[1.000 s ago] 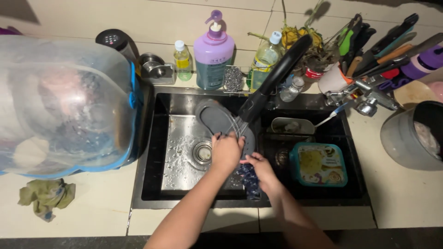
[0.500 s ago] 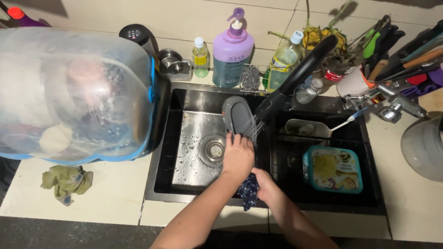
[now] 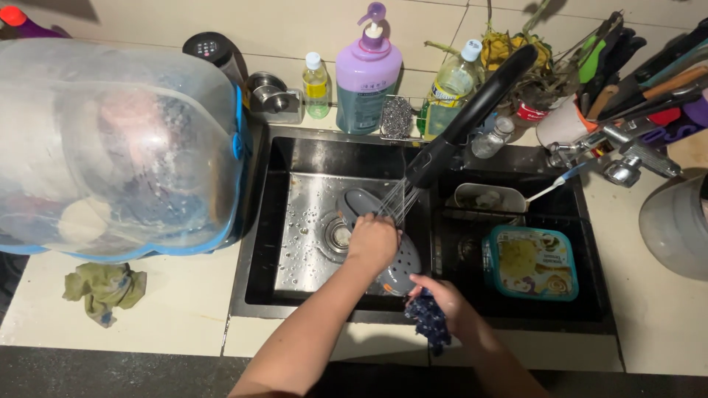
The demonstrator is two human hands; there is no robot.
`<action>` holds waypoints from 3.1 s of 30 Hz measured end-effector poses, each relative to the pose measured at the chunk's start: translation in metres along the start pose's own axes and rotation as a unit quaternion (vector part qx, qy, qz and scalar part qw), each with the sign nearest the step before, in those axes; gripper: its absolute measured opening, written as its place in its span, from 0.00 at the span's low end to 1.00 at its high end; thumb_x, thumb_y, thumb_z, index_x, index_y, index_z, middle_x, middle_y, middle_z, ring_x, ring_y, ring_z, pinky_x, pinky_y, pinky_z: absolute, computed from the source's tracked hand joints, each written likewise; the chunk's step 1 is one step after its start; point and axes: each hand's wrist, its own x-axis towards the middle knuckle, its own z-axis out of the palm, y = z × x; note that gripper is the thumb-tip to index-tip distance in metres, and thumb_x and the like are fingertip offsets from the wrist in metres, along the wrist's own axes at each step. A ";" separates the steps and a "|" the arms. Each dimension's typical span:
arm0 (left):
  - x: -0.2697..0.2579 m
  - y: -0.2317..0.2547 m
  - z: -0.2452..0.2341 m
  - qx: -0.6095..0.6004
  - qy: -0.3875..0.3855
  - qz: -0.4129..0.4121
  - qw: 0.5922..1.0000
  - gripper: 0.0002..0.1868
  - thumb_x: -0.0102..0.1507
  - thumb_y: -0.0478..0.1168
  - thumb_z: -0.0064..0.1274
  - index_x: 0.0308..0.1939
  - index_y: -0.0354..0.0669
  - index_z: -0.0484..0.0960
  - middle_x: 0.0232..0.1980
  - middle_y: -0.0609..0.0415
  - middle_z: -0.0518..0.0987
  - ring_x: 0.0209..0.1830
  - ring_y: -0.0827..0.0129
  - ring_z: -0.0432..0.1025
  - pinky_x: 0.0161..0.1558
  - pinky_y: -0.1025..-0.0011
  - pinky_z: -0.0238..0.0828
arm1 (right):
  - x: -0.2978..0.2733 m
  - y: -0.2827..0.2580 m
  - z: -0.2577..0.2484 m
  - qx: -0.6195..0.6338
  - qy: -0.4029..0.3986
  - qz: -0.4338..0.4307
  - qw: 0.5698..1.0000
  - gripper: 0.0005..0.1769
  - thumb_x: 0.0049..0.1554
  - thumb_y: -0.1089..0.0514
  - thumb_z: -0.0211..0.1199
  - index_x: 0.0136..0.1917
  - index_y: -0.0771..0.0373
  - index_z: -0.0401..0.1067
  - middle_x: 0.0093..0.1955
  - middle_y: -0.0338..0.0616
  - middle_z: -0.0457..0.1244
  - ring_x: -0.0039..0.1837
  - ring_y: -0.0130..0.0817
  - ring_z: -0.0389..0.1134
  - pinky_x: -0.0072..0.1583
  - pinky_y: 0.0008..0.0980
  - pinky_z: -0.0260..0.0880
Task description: The person scrubs a gray clog in a metal basin of soapy water using a cloth, then rinses it under a kitchen faucet and dries it with the cloth. The person then repeats the process with a brown flip-flop, scrubbing it in the basin and rinsing it.
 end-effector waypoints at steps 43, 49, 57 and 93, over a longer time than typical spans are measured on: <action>0.046 0.021 0.024 -0.343 0.072 -0.210 0.913 0.30 0.61 0.56 0.53 0.55 0.35 0.73 0.42 0.38 0.83 0.48 0.44 0.78 0.57 0.58 0.68 | 0.029 -0.035 -0.031 -0.156 0.305 -0.278 0.898 0.21 0.62 0.50 0.61 0.63 0.66 0.75 0.51 0.40 0.71 0.55 0.27 0.68 0.61 0.27 0.64; 0.034 0.010 0.023 -0.206 0.119 -0.097 0.966 0.22 0.72 0.50 0.41 0.59 0.34 0.73 0.47 0.34 0.82 0.49 0.39 0.75 0.59 0.53 0.63 | 0.066 -0.039 -0.018 -0.043 0.175 -0.148 0.972 0.25 0.65 0.53 0.56 0.72 0.65 0.67 0.56 0.41 0.73 0.63 0.27 0.67 0.67 0.30 0.60; 0.019 -0.082 0.014 -0.531 0.018 -0.184 0.827 0.29 0.67 0.51 0.53 0.60 0.28 0.74 0.56 0.39 0.82 0.56 0.61 0.77 0.59 0.64 0.70 | 0.039 -0.100 0.023 -0.190 0.082 -0.287 0.935 0.37 0.54 0.62 0.66 0.76 0.57 0.63 0.48 0.38 0.70 0.56 0.22 0.68 0.65 0.24 0.61; -0.033 -0.091 0.048 -0.772 0.126 -0.417 0.463 0.25 0.69 0.60 0.43 0.59 0.48 0.78 0.56 0.51 0.81 0.52 0.62 0.74 0.48 0.59 0.67 | 0.049 -0.096 0.041 -0.193 -0.004 -0.318 0.928 0.14 0.64 0.59 0.63 0.61 0.64 0.77 0.50 0.50 0.68 0.51 0.34 0.67 0.54 0.31 0.67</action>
